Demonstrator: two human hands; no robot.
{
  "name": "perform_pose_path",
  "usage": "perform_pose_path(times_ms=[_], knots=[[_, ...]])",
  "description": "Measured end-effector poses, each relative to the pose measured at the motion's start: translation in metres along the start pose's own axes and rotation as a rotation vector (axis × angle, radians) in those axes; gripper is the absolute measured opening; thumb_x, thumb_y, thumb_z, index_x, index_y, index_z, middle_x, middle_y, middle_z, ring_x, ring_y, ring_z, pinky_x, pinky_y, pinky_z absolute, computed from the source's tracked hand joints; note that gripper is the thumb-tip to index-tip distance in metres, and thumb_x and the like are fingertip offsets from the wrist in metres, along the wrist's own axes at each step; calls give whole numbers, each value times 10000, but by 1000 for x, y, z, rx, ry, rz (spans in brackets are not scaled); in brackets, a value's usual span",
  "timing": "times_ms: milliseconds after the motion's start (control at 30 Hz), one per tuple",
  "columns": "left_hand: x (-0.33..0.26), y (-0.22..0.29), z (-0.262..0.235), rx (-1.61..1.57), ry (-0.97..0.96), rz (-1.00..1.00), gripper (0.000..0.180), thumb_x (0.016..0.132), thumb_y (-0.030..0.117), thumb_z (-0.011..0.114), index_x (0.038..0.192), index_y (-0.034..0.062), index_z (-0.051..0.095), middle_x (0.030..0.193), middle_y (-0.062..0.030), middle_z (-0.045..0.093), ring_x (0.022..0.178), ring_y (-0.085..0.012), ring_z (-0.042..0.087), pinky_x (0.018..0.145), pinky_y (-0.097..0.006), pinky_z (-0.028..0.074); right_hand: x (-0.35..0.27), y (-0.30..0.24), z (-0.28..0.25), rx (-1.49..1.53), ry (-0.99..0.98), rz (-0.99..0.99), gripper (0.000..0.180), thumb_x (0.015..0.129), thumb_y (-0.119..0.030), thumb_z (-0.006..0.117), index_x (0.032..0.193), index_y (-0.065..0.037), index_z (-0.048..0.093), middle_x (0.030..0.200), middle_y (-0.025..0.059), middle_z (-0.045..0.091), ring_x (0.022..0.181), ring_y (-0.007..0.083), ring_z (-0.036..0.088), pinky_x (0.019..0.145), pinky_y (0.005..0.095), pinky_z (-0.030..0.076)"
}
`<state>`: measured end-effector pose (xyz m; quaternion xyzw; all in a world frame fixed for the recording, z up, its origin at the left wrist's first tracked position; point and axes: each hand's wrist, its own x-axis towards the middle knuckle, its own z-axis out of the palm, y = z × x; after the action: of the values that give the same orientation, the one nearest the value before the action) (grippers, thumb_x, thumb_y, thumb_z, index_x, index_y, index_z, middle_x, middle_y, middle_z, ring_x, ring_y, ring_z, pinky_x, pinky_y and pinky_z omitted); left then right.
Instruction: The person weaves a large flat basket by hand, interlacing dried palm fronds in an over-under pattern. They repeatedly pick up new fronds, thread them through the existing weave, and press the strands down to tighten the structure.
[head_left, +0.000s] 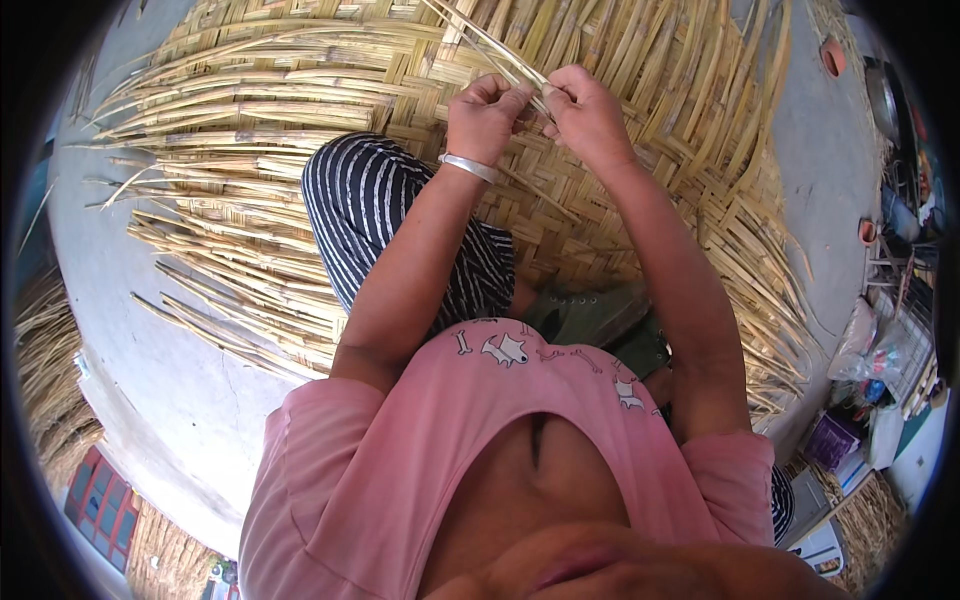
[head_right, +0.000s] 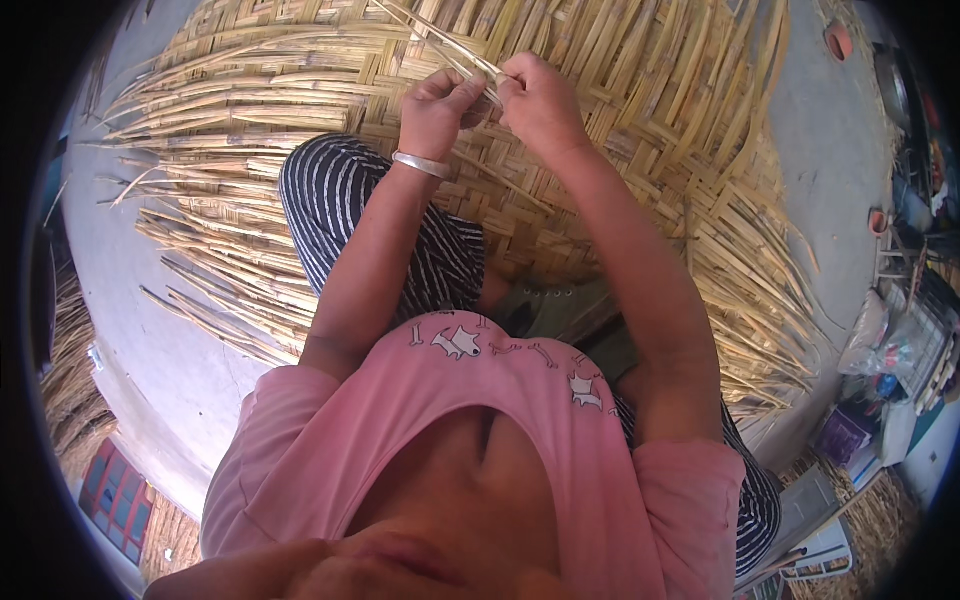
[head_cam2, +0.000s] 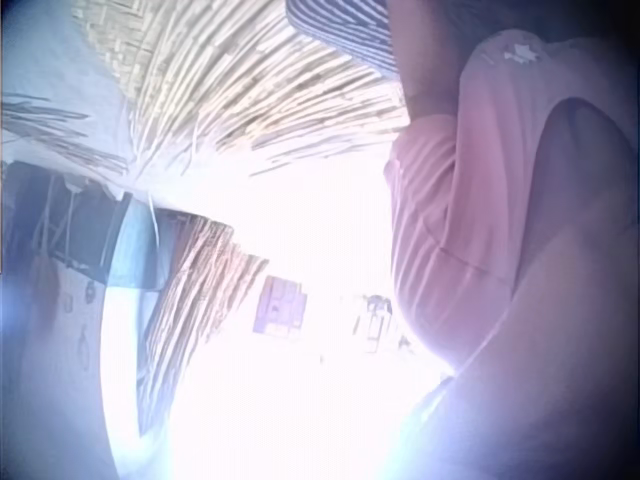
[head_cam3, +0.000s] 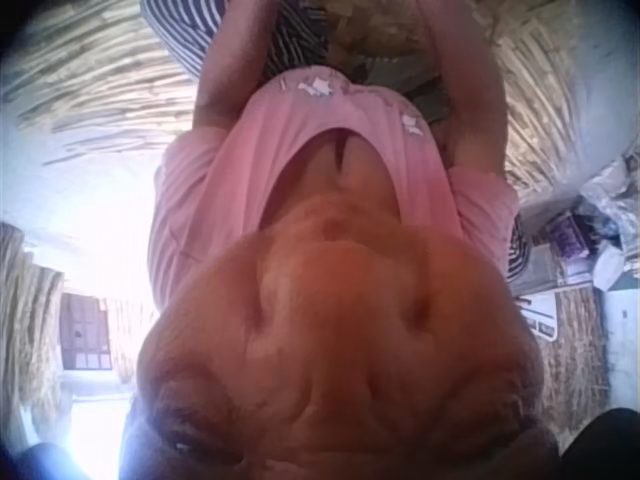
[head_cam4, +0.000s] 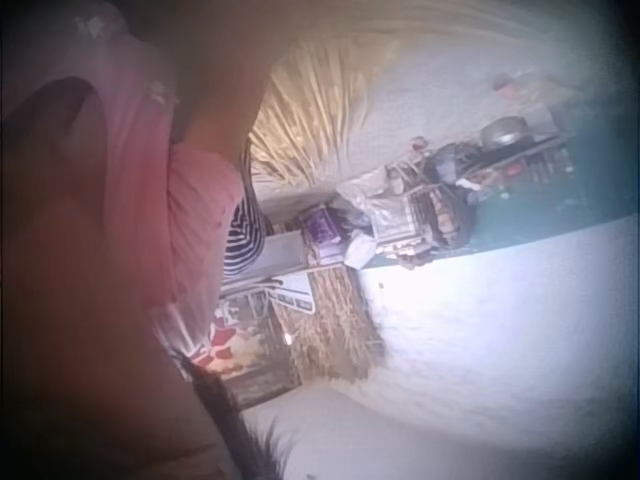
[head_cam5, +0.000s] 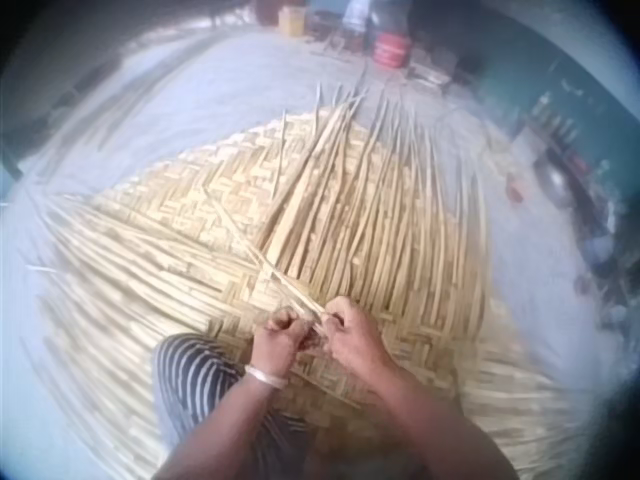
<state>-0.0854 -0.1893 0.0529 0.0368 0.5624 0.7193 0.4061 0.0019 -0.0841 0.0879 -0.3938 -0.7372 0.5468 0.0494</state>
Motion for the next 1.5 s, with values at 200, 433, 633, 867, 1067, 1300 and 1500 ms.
perform_pose_path(times_ms=[200, 433, 633, 867, 1067, 1300, 1500], knots=[[0, 8, 2, -116, 160, 16, 141, 912, 140, 640, 815, 44, 603, 723, -48, 641, 609, -115, 605, 540, -250, 493, -7, 4, 8, -433, 140, -294, 124, 890, -145, 548, 990, -82, 583, 827, 153, 670, 768, 357, 652, 679, 435, 509], [14, 10, -16, -124, 322, 82, 147, 910, 148, 566, 936, 37, 659, 818, -64, 679, 671, -143, 636, 576, -280, 540, -32, 10, 13, -546, 161, -319, 109, 869, -152, 550, 963, -96, 548, 858, 157, 642, 792, 390, 625, 679, 472, 490], [21, 6, -23, -75, 358, -41, 265, 909, 233, 513, 913, 28, 681, 840, -79, 693, 678, -159, 643, 590, -305, 523, -46, 27, 15, -607, 233, -415, 115, 872, -160, 557, 971, -102, 549, 885, 147, 639, 796, 383, 626, 672, 475, 492], [19, 19, -25, -62, 431, -17, 257, 887, 220, 515, 930, 31, 684, 794, -75, 684, 642, -176, 640, 580, -313, 508, -62, 34, 20, -632, 255, -413, 139, 888, -152, 577, 1020, -109, 572, 894, 172, 648, 779, 400, 632, 667, 469, 504], [30, 17, -39, -66, 433, 65, 279, 879, 203, 491, 979, 17, 673, 826, -102, 677, 643, -193, 621, 572, -330, 508, -72, 31, 15, -658, 260, -448, 130, 869, -158, 574, 986, -102, 568, 910, 156, 636, 788, 381, 631, 657, 479, 502], [30, 45, -51, -88, 463, 51, 318, 874, 269, 479, 979, 41, 675, 843, -97, 681, 739, -203, 647, 601, -352, 511, -85, 37, 12, -689, 271, -445, 105, 844, -147, 579, 934, -95, 568, 879, 157, 614, 759, 384, 622, 641, 494, 497], [22, 77, -61, -41, 430, 11, 272, 861, 251, 522, 979, 67, 683, 859, -91, 691, 747, -202, 649, 648, -391, 537, -90, 42, 6, -665, 308, -520, 96, 825, -122, 581, 916, -93, 566, 825, 133, 617, 740, 365, 627, 623, 473, 502]])
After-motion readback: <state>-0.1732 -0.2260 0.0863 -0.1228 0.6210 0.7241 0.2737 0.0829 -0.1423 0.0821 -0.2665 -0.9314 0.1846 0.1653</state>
